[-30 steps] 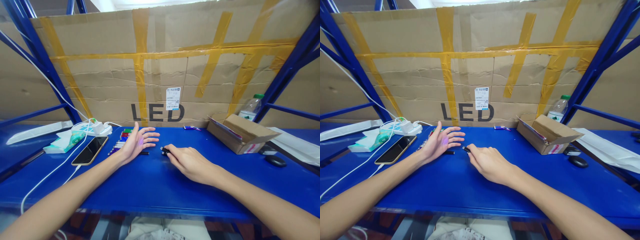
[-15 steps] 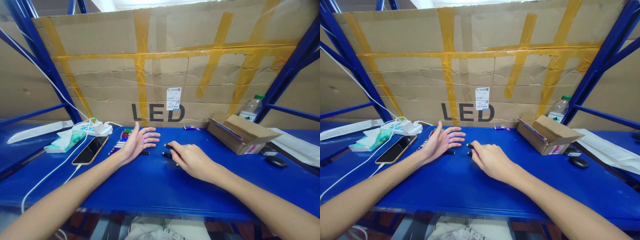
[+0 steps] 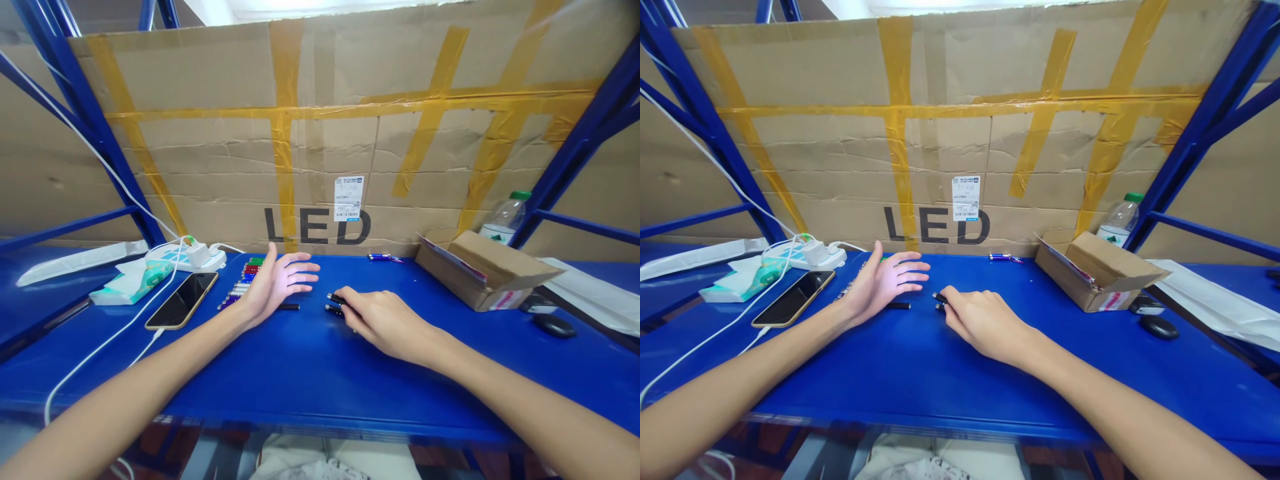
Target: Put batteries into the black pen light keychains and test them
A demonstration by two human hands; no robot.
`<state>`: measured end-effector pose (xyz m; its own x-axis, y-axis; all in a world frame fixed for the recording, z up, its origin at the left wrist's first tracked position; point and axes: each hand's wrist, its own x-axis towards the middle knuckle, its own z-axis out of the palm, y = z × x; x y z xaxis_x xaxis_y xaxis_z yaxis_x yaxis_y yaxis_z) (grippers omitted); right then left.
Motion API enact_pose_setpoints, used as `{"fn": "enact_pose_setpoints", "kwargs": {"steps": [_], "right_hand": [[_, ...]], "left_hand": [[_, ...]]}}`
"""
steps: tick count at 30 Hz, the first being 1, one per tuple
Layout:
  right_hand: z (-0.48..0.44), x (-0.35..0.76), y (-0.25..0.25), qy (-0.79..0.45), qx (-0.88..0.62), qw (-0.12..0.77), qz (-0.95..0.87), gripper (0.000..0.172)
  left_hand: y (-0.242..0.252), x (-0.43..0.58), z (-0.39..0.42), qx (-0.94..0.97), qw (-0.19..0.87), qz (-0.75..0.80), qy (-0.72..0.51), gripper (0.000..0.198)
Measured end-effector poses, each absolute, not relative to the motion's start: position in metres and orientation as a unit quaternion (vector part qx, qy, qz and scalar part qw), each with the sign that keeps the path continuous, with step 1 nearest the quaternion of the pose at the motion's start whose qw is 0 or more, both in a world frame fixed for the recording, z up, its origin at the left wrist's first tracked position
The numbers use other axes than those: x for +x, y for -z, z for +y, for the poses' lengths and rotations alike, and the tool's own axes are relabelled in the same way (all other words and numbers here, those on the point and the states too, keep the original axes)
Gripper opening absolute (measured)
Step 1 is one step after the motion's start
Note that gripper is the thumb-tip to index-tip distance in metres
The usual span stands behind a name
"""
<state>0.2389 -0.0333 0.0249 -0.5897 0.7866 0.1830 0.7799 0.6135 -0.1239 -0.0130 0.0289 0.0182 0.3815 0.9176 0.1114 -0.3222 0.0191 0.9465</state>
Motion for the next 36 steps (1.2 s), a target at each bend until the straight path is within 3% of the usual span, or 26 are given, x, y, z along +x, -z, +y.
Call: {"fn": "enact_pose_setpoints", "kwargs": {"steps": [11,16,23,36], "right_hand": [[-0.0342,0.2363,-0.0245,-0.008,-0.468,0.115,-0.876,0.027],[-0.0385,0.2333,-0.0266,-0.029,-0.466,0.081,-0.881,0.021],[-0.0379,0.2353,-0.0264,-0.052,-0.448,0.134,-0.882,0.024],[-0.0428,0.2301,-0.0287,-0.049,-0.446,0.073,-0.891,0.019]], "left_hand": [[-0.0173,-0.0126,0.0288,0.521,0.661,0.286,-0.458,0.081],[-0.0181,-0.0122,0.0282,0.520,0.661,0.291,-0.456,0.082],[-0.0175,-0.0119,0.0281,0.522,0.660,0.287,-0.457,0.080],[-0.0122,-0.0130,0.0322,0.542,0.639,0.290,-0.463,0.079]]}}
